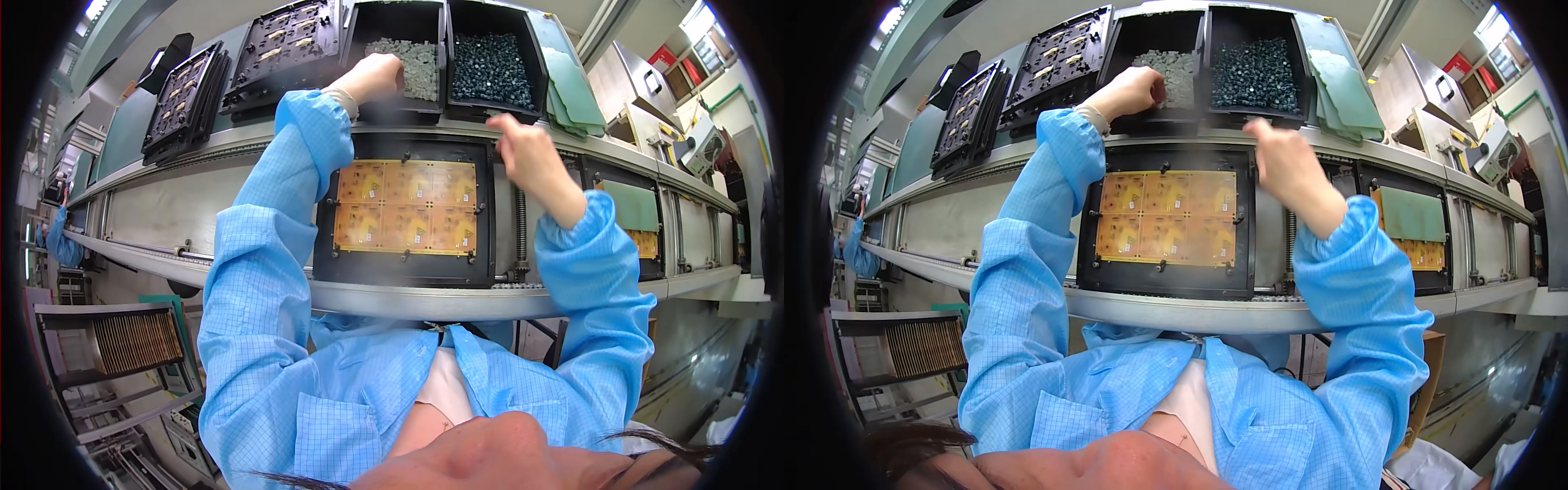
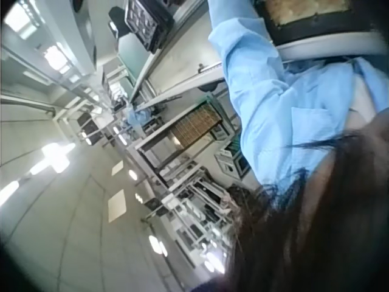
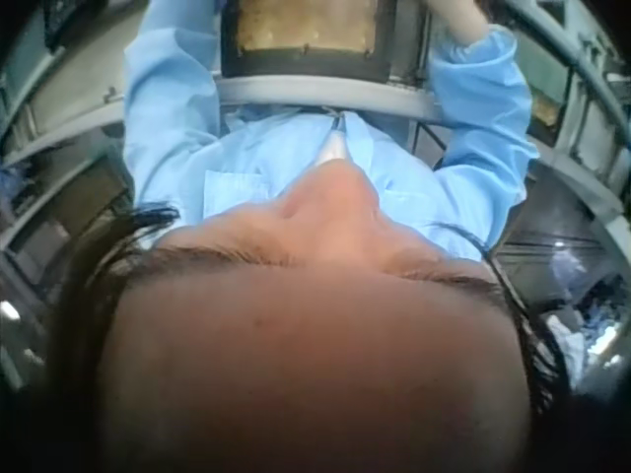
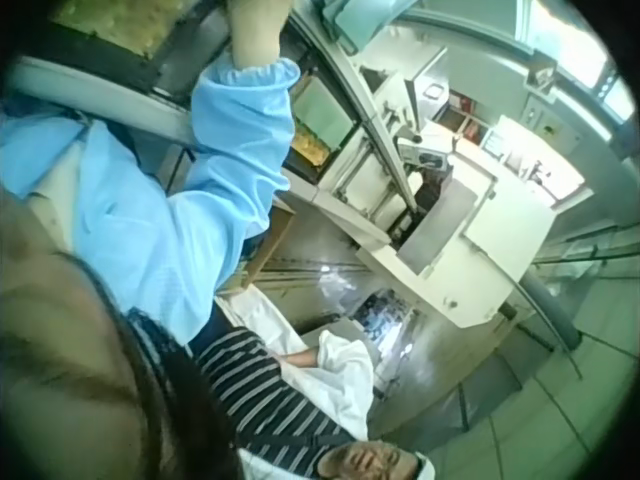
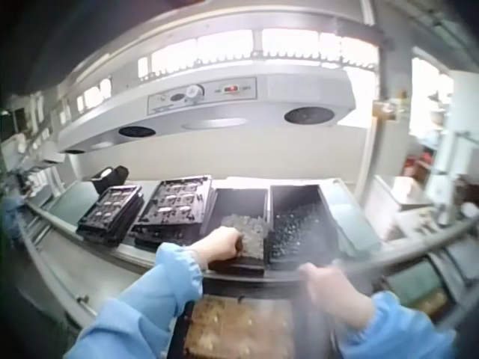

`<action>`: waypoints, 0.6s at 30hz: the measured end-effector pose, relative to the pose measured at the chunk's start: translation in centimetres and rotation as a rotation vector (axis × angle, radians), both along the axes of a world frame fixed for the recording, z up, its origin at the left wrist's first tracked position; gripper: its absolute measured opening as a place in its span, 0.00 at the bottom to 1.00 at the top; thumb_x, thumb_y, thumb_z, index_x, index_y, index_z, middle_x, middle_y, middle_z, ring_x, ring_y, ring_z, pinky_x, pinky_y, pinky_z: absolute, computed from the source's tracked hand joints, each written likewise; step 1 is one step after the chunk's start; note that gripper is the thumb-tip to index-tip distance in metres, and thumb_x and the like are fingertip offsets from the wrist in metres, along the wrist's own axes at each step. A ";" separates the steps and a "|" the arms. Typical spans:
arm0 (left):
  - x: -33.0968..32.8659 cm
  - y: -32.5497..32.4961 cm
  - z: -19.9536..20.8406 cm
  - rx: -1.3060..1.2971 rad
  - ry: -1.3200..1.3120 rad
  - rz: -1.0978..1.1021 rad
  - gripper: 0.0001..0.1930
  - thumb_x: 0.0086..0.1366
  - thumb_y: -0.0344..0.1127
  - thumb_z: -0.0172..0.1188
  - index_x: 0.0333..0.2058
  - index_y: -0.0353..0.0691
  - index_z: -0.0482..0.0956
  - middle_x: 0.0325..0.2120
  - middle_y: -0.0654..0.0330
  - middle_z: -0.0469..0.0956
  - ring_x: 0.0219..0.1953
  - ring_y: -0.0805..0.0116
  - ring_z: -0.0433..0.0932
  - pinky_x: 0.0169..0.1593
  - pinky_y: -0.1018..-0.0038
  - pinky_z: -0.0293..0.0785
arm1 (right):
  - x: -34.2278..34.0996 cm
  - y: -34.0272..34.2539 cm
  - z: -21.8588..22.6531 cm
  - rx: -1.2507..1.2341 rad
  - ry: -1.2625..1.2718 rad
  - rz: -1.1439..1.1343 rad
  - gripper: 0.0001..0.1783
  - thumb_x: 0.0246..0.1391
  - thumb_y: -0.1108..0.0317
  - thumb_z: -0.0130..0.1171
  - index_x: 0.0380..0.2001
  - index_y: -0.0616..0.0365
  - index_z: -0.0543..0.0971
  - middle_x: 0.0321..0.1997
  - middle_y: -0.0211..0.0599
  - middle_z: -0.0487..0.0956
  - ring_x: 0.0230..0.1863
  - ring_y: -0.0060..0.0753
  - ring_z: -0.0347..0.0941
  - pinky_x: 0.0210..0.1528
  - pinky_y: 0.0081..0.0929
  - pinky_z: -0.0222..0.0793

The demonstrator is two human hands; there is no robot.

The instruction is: Assembling electronic components and protective covers onto printed circuit boards at an industrial workstation.

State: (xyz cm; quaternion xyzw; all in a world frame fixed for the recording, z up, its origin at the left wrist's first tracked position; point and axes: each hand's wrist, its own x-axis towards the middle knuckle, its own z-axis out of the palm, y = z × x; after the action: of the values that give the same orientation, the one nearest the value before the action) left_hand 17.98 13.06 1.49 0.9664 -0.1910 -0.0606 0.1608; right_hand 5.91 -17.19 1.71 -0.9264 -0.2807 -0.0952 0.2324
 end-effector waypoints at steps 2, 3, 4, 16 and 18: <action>-1.0 -0.5 0.8 0.050 -0.086 -0.011 0.06 0.53 0.31 0.63 0.31 0.40 0.84 0.35 0.51 0.84 0.43 0.51 0.83 0.50 0.62 0.78 | 2.3 0.2 1.6 0.086 -0.175 -0.038 0.12 0.55 0.78 0.55 0.44 0.61 0.79 0.31 0.53 0.82 0.35 0.54 0.81 0.39 0.42 0.76; -1.4 -0.6 1.1 0.046 -0.085 -0.016 0.06 0.53 0.31 0.63 0.31 0.40 0.84 0.35 0.51 0.84 0.43 0.51 0.83 0.50 0.62 0.78 | 3.8 0.2 1.9 0.115 -0.270 -0.046 0.10 0.55 0.77 0.56 0.42 0.61 0.80 0.32 0.53 0.82 0.35 0.54 0.81 0.38 0.42 0.76; -1.9 -0.6 1.4 0.045 -0.137 -0.011 0.06 0.53 0.31 0.63 0.30 0.41 0.84 0.35 0.51 0.84 0.42 0.51 0.83 0.50 0.63 0.78 | 5.2 0.2 2.2 0.041 -0.273 -0.075 0.10 0.55 0.75 0.59 0.42 0.61 0.80 0.33 0.51 0.82 0.36 0.52 0.81 0.40 0.41 0.75; -4.7 1.1 2.5 -0.324 -0.051 0.058 0.11 0.59 0.21 0.63 0.41 0.36 0.86 0.34 0.58 0.86 0.38 0.69 0.84 0.46 0.74 0.81 | 10.8 3.6 1.4 -0.390 -0.102 -0.038 0.05 0.48 0.76 0.61 0.29 0.62 0.84 0.34 0.51 0.83 0.42 0.53 0.81 0.46 0.40 0.77; -4.9 0.9 2.3 -0.450 0.014 0.097 0.11 0.61 0.21 0.62 0.42 0.36 0.85 0.34 0.58 0.85 0.38 0.70 0.84 0.46 0.75 0.81 | 10.8 3.5 1.3 -0.410 -0.078 -0.034 0.07 0.48 0.77 0.59 0.31 0.63 0.84 0.35 0.53 0.82 0.44 0.54 0.80 0.48 0.41 0.76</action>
State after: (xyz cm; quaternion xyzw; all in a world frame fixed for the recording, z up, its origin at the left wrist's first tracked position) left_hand 13.10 13.96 3.79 0.9139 -0.1518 -0.0153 0.3761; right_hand 16.68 -13.71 3.00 -0.9545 -0.2871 -0.0758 0.0265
